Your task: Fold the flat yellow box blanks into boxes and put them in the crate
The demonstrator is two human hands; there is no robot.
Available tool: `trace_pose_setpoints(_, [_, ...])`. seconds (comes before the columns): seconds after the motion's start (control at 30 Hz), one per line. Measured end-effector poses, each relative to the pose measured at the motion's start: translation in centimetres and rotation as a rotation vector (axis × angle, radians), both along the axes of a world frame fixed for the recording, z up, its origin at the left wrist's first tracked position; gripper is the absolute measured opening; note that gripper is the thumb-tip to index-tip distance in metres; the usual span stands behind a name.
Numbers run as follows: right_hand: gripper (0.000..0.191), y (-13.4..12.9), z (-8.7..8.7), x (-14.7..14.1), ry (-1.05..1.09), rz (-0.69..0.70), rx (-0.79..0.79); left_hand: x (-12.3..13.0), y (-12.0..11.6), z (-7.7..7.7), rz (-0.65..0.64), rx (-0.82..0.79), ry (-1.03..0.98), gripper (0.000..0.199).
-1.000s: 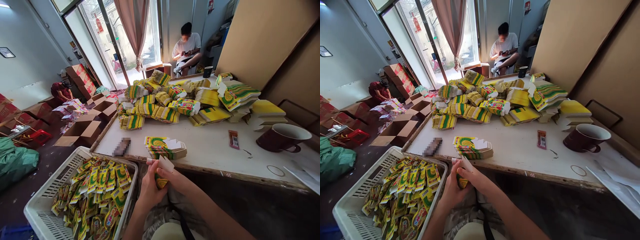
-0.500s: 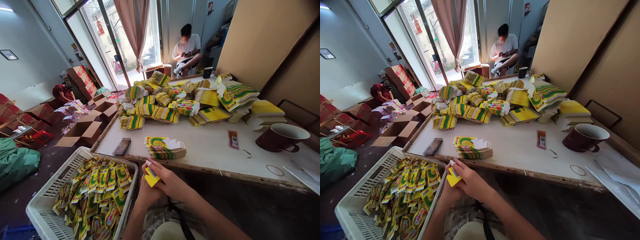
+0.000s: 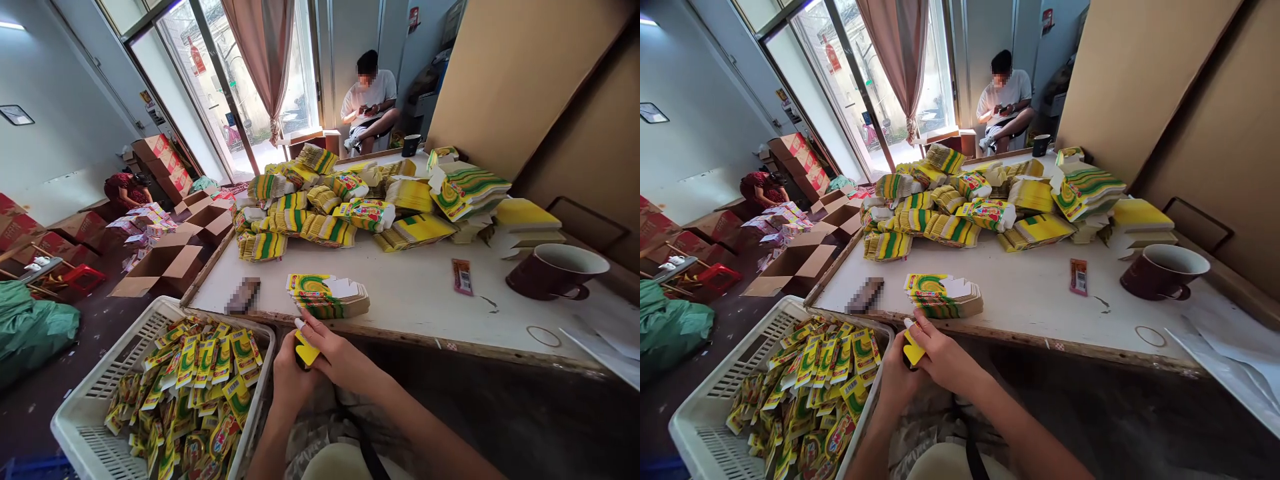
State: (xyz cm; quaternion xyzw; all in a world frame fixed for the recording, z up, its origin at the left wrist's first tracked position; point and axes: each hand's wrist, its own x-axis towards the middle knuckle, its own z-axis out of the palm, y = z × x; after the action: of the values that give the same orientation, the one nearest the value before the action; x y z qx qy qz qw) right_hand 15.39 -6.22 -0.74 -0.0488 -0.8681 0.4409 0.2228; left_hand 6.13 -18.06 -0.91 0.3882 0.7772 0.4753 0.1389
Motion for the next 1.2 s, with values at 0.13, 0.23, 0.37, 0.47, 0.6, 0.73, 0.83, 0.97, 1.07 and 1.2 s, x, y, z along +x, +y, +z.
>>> trace_pose_setpoints(0.13, [0.023, 0.7, 1.1, 0.7, -0.073, 0.015, 0.049, -0.6, 0.0, 1.1, -0.074, -0.032, -0.015, 0.049])
trace_pose_setpoints(0.23, [0.019, 1.8, 1.6, 1.2, -0.069, 0.061, 0.059, -0.9, 0.2, 1.8, -0.146, -0.074, -0.016, 0.047])
trace_pose_setpoints(0.37, [0.016, 2.2, 1.6, 1.4, -0.080, 0.066, 0.161, -1.2, 0.3, 1.6, -0.165, -0.104, 0.015, 0.049])
trace_pose_setpoints(0.47, [0.024, 1.6, 1.3, 1.3, -0.072, 0.009, 0.239, -1.2, 0.3, 1.2, -0.129, -0.087, 0.026, 0.053])
trace_pose_setpoints(0.6, [0.033, 1.5, 1.4, 1.4, -0.099, 0.129, 0.177, -1.2, -0.1, 1.1, -0.157, -0.085, -0.012, 0.053])
trace_pose_setpoints(0.73, [0.022, 2.3, 1.4, 1.6, -0.160, 0.161, 0.114, -1.2, -0.2, 1.4, -0.193, -0.116, -0.045, 0.051])
trace_pose_setpoints(0.83, [0.015, 2.4, 1.2, 1.5, -0.139, 0.117, 0.110, -1.2, -0.2, 1.5, -0.214, -0.132, -0.048, 0.049])
trace_pose_setpoints(0.97, [0.019, 1.5, 1.0, 1.2, -0.112, 0.038, 0.122, -1.3, -0.1, 1.5, -0.193, -0.123, -0.009, 0.053])
trace_pose_setpoints(1.07, [0.030, 0.7, 0.8, 1.1, -0.065, -0.002, 0.027, -1.3, -0.2, 1.5, -0.198, -0.121, 0.023, 0.060])
trace_pose_setpoints(1.2, [0.052, 1.8, 0.6, 0.4, 0.041, -0.142, -0.072, -1.9, -0.9, 1.1, -0.207, -0.105, 0.011, 0.056])
